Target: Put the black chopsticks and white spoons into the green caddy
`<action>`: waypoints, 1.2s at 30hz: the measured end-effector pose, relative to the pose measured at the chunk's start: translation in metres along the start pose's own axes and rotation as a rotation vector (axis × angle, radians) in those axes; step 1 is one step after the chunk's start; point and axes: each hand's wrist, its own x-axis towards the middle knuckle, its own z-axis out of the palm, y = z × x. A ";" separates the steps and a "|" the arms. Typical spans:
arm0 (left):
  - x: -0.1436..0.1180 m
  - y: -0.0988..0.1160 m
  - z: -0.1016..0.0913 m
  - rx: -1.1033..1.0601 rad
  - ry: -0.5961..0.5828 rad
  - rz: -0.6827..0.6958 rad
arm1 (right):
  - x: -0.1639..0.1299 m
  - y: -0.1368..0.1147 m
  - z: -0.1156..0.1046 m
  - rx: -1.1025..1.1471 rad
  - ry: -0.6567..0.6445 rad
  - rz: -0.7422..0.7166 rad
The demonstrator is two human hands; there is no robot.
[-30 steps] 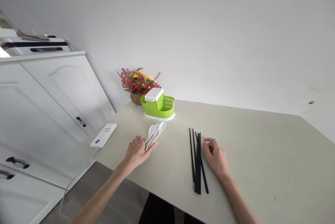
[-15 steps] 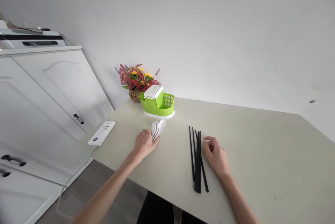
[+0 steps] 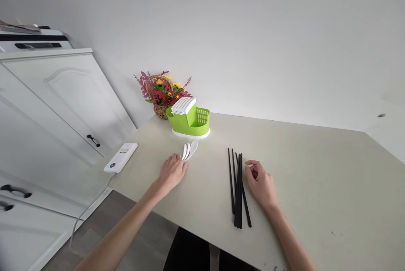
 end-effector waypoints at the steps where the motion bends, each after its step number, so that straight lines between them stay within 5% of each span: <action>1: 0.000 0.000 0.001 0.004 0.005 0.013 | 0.000 0.000 0.000 -0.003 0.000 0.002; 17: -0.004 -0.009 0.019 -0.059 0.094 0.045 | 0.001 0.004 0.001 -0.006 0.033 0.009; 26: -0.015 -0.009 0.011 -0.609 0.064 0.006 | -0.001 0.002 -0.001 0.167 0.036 0.025; 30: -0.031 0.010 0.001 -0.831 0.034 0.051 | -0.003 -0.018 -0.008 0.214 0.019 -0.011; 36: -0.049 0.047 -0.016 -0.971 -0.020 0.162 | -0.001 -0.086 -0.001 0.318 -0.136 -0.090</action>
